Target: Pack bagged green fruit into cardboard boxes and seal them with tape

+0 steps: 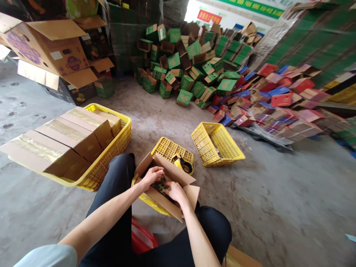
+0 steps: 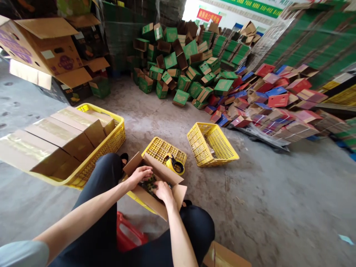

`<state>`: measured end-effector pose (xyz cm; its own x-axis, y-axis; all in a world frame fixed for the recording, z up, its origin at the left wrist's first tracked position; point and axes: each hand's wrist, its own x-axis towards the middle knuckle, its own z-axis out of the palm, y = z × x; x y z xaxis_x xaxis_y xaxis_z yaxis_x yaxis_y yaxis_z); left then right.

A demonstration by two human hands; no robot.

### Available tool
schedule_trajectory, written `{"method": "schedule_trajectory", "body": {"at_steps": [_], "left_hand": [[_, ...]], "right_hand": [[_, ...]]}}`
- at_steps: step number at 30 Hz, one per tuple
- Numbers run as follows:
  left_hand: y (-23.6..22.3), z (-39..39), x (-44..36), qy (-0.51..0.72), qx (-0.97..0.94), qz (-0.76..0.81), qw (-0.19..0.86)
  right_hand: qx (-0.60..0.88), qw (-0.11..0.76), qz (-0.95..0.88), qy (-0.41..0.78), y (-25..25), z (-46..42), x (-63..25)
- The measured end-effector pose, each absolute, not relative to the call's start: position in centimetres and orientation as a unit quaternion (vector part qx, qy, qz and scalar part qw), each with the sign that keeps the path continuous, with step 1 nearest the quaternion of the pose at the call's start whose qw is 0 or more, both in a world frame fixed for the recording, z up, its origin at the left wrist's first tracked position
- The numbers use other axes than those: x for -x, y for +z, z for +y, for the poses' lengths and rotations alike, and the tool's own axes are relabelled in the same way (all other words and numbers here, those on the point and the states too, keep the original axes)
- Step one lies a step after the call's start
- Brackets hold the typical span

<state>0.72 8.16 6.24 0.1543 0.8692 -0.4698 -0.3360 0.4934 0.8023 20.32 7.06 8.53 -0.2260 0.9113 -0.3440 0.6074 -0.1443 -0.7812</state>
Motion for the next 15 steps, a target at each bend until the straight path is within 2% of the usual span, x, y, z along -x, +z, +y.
{"method": "schedule_trajectory", "body": {"at_steps": [4,8,11,15], "left_hand": [[7.0,8.0,-0.7,0.436,-0.285,0.485,0.702],[8.5,7.1,-0.8,0.406,-0.303,0.36,0.784],[9.2,6.4,-0.7,0.372,-0.341,0.264,0.822],[8.8,6.2,-0.7,0.389,-0.362,0.306,0.79]], "right_hand": [[0.588,0.174,-0.618,0.491,11.3,5.8,-24.0],[0.567,0.283,-0.531,0.563,12.8,3.6,-25.8],[0.549,0.332,-0.45,0.621,12.8,2.5,-25.2],[0.549,0.394,-0.364,0.641,12.2,2.4,-23.8]]}}
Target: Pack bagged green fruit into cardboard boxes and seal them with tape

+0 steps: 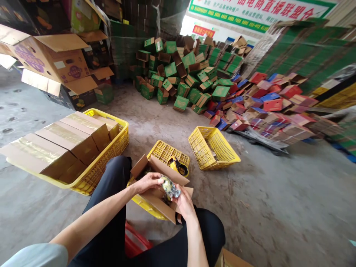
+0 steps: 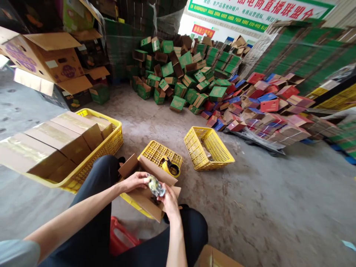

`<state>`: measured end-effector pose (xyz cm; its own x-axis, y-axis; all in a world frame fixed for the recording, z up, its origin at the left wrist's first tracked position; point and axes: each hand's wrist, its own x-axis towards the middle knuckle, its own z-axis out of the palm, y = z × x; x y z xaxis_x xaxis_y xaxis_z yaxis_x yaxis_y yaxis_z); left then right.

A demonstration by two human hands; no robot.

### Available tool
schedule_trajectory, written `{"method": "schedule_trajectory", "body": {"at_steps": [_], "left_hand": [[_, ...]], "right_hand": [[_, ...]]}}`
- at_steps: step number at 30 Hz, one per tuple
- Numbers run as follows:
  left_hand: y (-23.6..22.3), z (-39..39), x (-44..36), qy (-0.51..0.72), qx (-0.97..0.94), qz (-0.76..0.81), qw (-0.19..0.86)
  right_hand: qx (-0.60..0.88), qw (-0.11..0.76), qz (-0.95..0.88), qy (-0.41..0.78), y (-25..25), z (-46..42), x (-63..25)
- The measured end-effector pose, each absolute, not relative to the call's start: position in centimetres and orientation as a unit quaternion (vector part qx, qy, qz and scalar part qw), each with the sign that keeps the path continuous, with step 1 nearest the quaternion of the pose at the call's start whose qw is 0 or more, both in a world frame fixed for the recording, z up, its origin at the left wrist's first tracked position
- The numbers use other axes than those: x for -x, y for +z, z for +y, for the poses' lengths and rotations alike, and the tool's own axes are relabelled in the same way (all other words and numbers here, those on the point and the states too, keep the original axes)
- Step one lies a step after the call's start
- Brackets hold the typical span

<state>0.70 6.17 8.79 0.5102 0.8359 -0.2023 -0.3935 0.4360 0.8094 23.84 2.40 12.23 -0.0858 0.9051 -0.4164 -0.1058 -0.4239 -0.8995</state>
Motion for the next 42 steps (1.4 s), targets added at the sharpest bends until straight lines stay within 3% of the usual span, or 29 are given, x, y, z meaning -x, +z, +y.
{"method": "schedule_trajectory", "body": {"at_steps": [11,25,33,42], "left_hand": [[7.8,6.0,-0.8,0.377,-0.363,0.393,0.756],[8.1,6.2,-1.1,0.405,-0.323,0.368,0.772],[7.2,6.6,-1.0,0.404,-0.29,0.401,0.77],[9.3,5.9,-0.9,0.379,-0.313,0.308,0.814]], "right_hand": [[0.537,0.397,-0.402,0.626,11.9,2.4,-22.9],[0.54,0.433,-0.354,0.629,11.7,2.4,-23.0],[0.513,0.438,-0.468,0.571,13.2,2.4,-22.8],[0.597,0.454,-0.363,0.553,12.0,2.8,-23.2]]}}
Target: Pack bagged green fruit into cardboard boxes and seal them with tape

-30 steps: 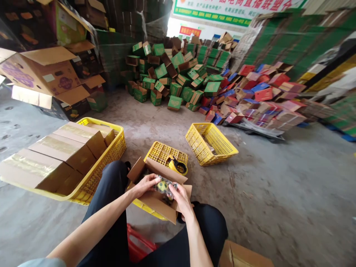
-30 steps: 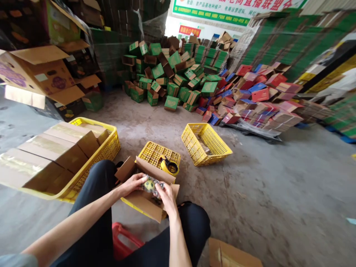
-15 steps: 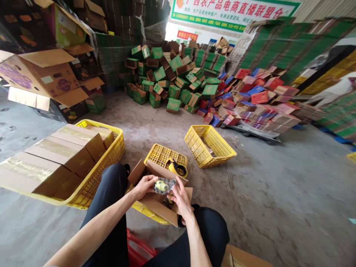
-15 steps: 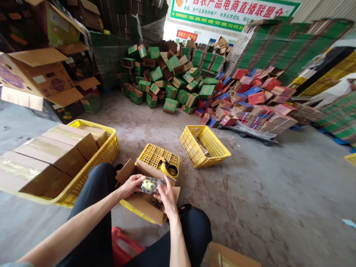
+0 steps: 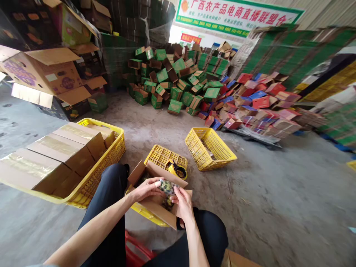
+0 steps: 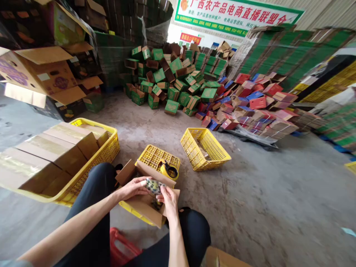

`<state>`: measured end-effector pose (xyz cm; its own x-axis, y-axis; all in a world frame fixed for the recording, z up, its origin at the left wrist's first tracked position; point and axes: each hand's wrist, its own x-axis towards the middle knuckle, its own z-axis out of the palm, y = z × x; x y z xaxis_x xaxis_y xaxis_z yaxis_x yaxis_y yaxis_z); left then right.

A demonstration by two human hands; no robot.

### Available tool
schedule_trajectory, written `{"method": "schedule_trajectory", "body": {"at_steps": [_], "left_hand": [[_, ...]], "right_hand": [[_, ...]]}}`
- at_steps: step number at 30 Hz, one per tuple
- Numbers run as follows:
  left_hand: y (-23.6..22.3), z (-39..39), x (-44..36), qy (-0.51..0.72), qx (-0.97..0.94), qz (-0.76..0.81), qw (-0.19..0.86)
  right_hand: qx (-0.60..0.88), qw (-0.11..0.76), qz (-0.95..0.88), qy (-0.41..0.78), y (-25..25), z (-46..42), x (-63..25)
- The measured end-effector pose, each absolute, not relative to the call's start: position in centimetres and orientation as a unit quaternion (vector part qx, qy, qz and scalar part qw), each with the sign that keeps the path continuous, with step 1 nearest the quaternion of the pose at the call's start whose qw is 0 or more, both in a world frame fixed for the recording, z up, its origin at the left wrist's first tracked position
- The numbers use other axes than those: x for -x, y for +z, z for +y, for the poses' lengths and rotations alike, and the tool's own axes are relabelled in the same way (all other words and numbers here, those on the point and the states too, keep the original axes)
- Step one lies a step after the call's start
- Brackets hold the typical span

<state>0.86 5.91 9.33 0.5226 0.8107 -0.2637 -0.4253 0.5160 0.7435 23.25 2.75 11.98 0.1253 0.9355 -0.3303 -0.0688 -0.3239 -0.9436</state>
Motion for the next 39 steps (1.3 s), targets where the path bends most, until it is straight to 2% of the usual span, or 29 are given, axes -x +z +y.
{"method": "schedule_trajectory", "body": {"at_steps": [7,18,29,39], "left_hand": [[9.0,5.9,-0.9,0.374,-0.393,0.344,0.766],[8.1,6.1,-1.3,0.397,-0.363,0.39,0.747],[7.6,6.5,-1.1,0.393,-0.338,0.447,0.729],[8.7,5.8,-1.0,0.39,-0.312,0.375,0.781]], "right_hand": [[0.618,0.417,-0.407,0.528,11.5,2.7,-23.6],[0.61,0.428,-0.377,0.55,10.9,3.0,-23.3],[0.479,0.411,-0.457,0.627,12.3,2.4,-22.9],[0.578,0.435,-0.402,0.561,11.7,3.0,-23.0]]}}
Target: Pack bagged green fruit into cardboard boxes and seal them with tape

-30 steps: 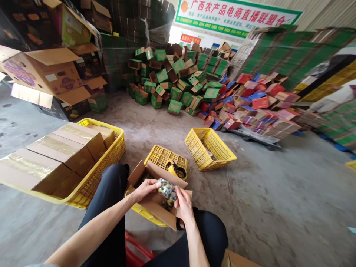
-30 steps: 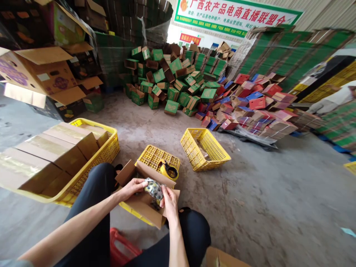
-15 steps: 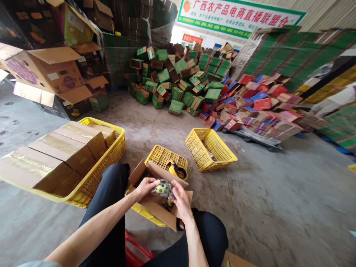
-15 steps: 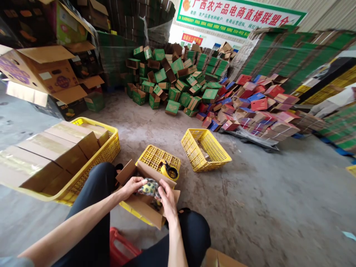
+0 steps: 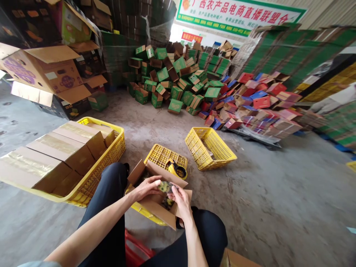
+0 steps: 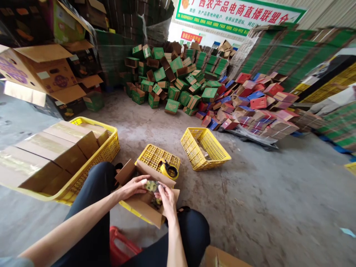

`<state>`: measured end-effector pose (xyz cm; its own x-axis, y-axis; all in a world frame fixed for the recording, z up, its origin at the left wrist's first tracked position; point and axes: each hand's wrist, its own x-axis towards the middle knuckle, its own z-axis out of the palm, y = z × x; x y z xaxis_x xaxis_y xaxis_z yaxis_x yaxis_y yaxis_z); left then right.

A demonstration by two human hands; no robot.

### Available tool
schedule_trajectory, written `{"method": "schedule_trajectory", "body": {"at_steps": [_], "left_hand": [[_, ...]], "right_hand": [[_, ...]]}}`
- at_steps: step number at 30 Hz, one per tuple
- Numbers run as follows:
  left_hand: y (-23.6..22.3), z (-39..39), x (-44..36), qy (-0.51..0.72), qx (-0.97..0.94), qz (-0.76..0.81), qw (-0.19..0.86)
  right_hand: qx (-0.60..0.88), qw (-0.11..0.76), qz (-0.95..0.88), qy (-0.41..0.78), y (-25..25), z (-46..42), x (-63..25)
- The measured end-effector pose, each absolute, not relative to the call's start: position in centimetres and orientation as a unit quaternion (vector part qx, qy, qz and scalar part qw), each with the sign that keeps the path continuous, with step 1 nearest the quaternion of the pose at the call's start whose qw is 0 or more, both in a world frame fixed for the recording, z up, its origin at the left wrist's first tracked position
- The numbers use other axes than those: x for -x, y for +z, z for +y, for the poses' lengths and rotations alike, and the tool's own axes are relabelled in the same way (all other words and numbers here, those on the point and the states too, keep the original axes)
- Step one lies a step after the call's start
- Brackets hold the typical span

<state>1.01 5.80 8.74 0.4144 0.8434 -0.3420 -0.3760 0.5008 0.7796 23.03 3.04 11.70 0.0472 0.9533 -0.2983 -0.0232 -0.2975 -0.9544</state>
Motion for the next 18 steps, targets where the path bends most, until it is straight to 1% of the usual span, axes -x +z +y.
{"method": "schedule_trajectory", "body": {"at_steps": [6,9,13,18], "left_hand": [[9.29,5.67,-0.89,0.394,-0.315,0.306,0.808],[9.14,5.7,-1.01,0.397,-0.332,0.291,0.805],[8.8,5.86,-1.12,0.398,-0.351,0.322,0.784],[9.02,6.01,-1.06,0.391,-0.398,0.372,0.742]], "right_hand": [[0.599,0.457,-0.37,0.543,11.83,2.96,-23.03],[0.604,0.466,-0.369,0.531,11.94,2.93,-23.05],[0.613,0.455,-0.38,0.522,11.98,2.87,-23.02],[0.641,0.416,-0.408,0.5,12.0,2.77,-23.0]]}}
